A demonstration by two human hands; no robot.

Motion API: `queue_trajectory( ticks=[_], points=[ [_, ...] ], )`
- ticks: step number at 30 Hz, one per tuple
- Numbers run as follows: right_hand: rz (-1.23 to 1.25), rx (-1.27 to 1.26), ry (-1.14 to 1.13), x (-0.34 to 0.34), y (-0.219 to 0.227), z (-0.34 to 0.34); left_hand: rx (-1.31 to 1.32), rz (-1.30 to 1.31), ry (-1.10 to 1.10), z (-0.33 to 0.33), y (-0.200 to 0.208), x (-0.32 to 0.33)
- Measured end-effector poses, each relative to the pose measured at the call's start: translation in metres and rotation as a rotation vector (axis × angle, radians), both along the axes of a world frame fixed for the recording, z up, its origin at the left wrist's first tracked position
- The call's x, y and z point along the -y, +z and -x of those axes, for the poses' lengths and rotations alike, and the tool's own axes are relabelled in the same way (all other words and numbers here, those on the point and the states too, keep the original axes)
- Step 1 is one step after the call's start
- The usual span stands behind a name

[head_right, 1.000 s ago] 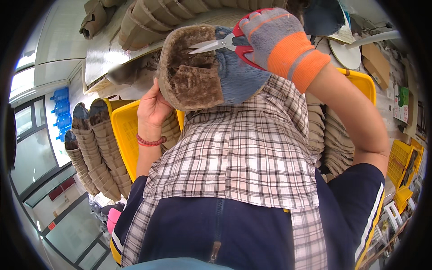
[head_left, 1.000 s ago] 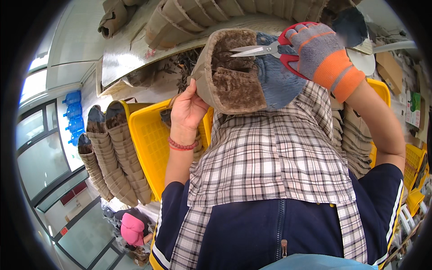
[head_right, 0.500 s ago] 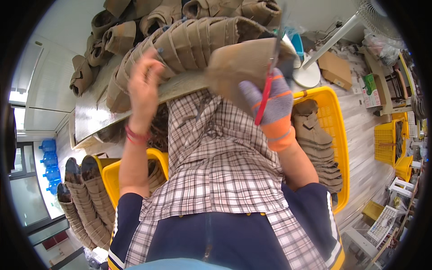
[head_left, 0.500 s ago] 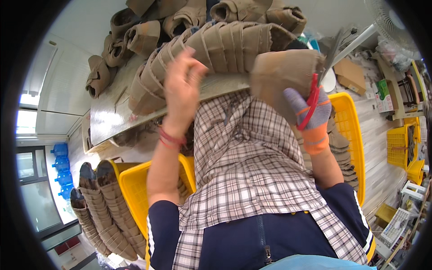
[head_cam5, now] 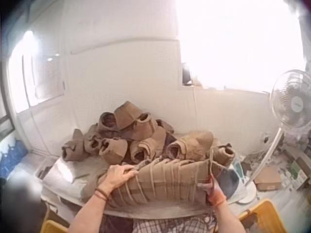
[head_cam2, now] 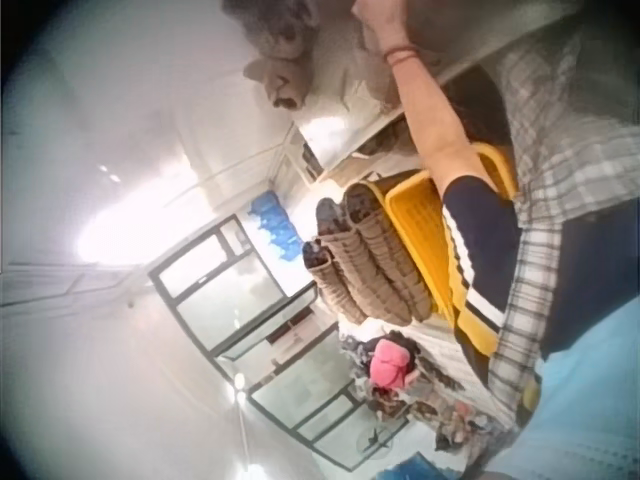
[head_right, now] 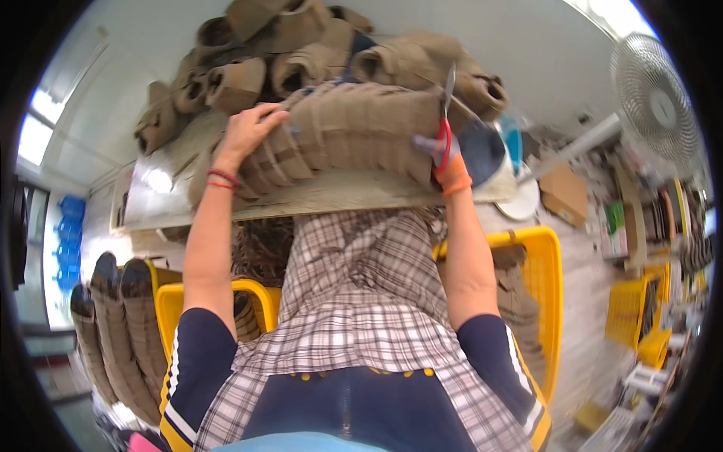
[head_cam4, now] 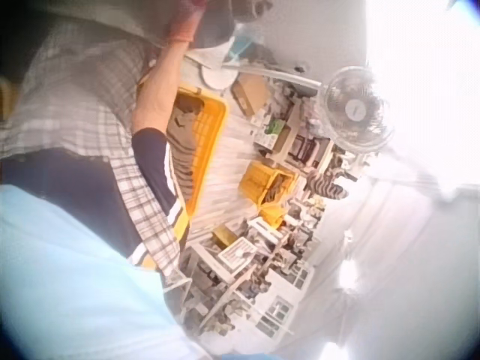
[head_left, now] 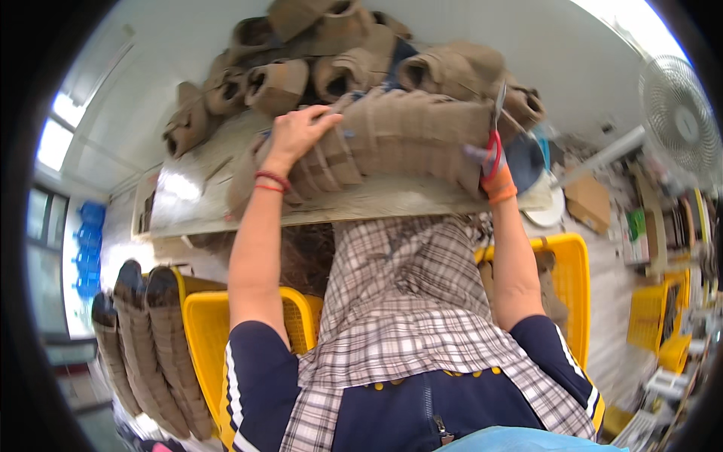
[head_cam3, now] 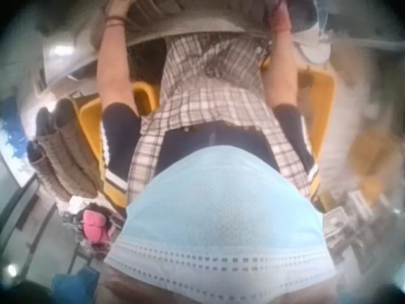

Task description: The person uses a handheld electric cutter to trim the edges of beige shoe uppers, then uses scissors to trim the interior lining. The person handles the shoe parts one at a time, placing them into a yellow bin after trimming.

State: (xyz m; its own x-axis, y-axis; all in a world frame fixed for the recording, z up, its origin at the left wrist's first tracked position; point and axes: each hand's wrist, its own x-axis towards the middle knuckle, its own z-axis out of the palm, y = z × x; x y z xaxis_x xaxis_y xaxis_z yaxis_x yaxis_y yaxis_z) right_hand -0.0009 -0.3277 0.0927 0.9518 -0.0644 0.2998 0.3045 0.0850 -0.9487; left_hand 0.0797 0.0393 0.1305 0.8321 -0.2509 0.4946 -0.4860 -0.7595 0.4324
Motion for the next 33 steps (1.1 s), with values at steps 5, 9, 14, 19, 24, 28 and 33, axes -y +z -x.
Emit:
queue_trajectory(
  ticks=[5, 9, 14, 19, 24, 28, 33],
  points=[
    [-0.032, 0.05, -0.105, -0.006, -0.048, 0.004, -0.016, 0.337, 0.044, -0.013, -0.008, -0.027],
    [0.264, 0.033, -0.301, 0.007, -0.043, 0.027, 0.331, -0.082, 0.738, -0.024, 0.024, -0.073],
    [-0.087, 0.039, -0.324, -0.007, -0.034, 0.046, -0.514, 0.188, 0.16, -0.048, 0.014, -0.119],
    [-0.047, 0.009, -0.376, -0.003, -0.035, 0.054, -0.408, 0.111, 0.081, -0.048, 0.005, -0.118],
    [-0.031, -0.149, -0.406, -0.006, -0.027, 0.067, 0.027, 0.014, 0.351, -0.065, -0.02, -0.118],
    [-0.045, -0.106, -0.401, 0.011, -0.025, 0.095, 0.165, 0.578, 0.77, -0.083, 0.007, -0.155],
    [-0.057, -0.22, -0.437, 0.03, -0.006, 0.15, 0.257, 0.845, 0.651, -0.012, 0.045, -0.21]
  ],
)
